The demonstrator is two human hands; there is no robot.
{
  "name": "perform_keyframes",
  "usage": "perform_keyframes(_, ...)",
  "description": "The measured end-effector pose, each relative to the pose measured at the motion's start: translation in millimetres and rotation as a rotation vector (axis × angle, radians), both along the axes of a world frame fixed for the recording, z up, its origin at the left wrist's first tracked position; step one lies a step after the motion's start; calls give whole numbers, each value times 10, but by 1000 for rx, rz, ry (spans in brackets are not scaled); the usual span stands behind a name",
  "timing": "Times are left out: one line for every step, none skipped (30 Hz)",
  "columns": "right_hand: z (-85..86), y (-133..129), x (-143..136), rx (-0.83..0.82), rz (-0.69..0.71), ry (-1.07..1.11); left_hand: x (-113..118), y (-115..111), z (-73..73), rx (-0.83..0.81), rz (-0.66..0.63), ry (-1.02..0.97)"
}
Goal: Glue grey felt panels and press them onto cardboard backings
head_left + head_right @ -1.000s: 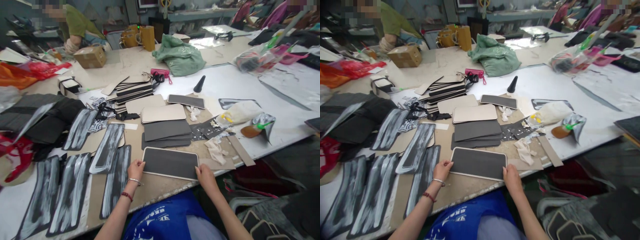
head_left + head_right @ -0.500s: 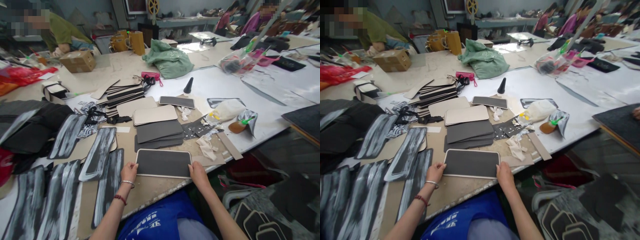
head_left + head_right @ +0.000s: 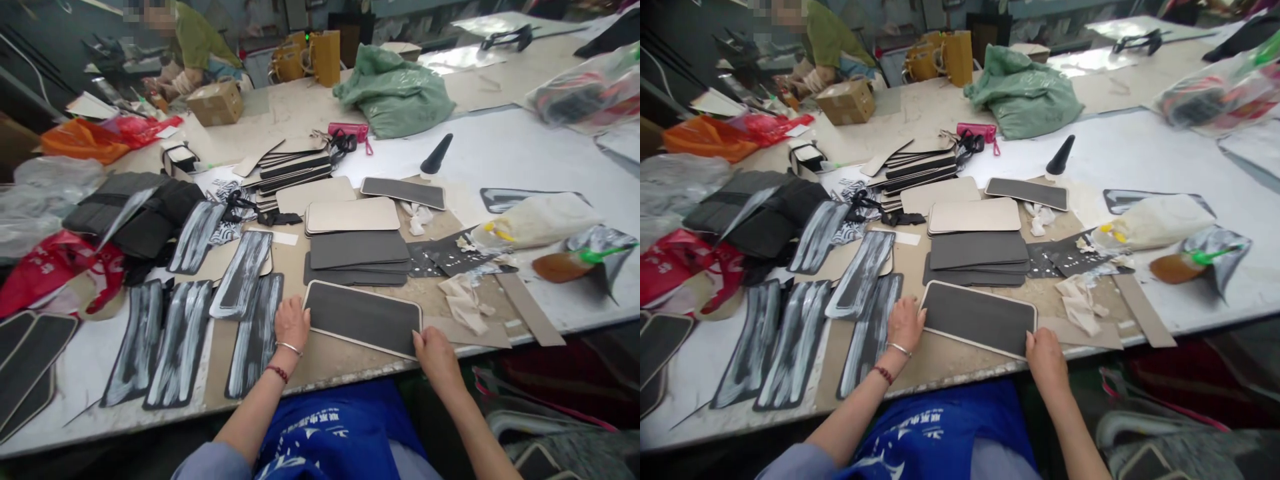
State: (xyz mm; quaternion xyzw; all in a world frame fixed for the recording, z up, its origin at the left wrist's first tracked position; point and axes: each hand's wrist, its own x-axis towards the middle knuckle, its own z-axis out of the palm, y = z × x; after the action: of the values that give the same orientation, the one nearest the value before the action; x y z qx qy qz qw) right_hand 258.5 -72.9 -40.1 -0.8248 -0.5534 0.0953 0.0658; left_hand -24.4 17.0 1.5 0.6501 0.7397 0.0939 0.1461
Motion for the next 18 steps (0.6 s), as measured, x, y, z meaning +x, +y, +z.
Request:
perform_keyframes(-4, -3, 1, 17, 5, 2, 84, -58, -1, 83, -99, 53)
perform_keyframes(-10, -7, 3, 36, 11, 6, 193, -116, -12, 158, -224, 88)
perform_keyframes(-17, -10, 6, 55, 17, 9, 324, -168, -34, 212, -362, 93)
perform_keyframes(-23, -12, 10, 71, 19, 8, 469, -210, -65, 237, -509, 69)
perform_keyframes(-28, -14, 14, 82, 22, 7, 617, -240, -101, 247, -644, 41)
perform_keyframes(-31, -16, 17, 88, 24, 5, 755, -258, -138, 244, -759, 18)
perform_keyframes(-31, -18, 18, 88, 28, 6, 873, -263, -173, 230, -843, 3)
perform_keyframes(-29, -19, 18, 83, 30, 8, 961, -258, -204, 210, -893, -5)
perform_keyframes(-25, -20, 15, 74, 30, 11, 1012, -244, -229, 186, -916, -7)
perform_keyframes(-22, -19, 10, 63, 30, 14, 1026, -223, -249, 160, -920, -7)
perform_keyframes(-19, -17, 4, 51, 28, 18, 1006, -195, -265, 137, -911, -6)
perform_keyframes(-17, -15, -1, 36, 25, 20, 959, -164, -278, 119, -895, -4)
perform_keyframes(-16, -14, -5, 18, 22, 21, 894, -131, -288, 106, -875, -1)
perform_keyframes(-14, -15, -7, 0, 19, 21, 823, -100, -294, 98, -860, 3)
perform_keyframes(-8, -20, -6, -17, 15, 21, 755, -74, -298, 96, -848, 6)
perform_keyframes(4, -26, -3, -31, 10, 22, 699, -53, -298, 96, -840, 9)
perform_keyframes(24, -34, 0, -42, 2, 21, 657, -40, -297, 98, -836, 12)
perform_keyframes(53, -41, 1, -47, -9, 17, 633, -33, -294, 100, -836, 14)
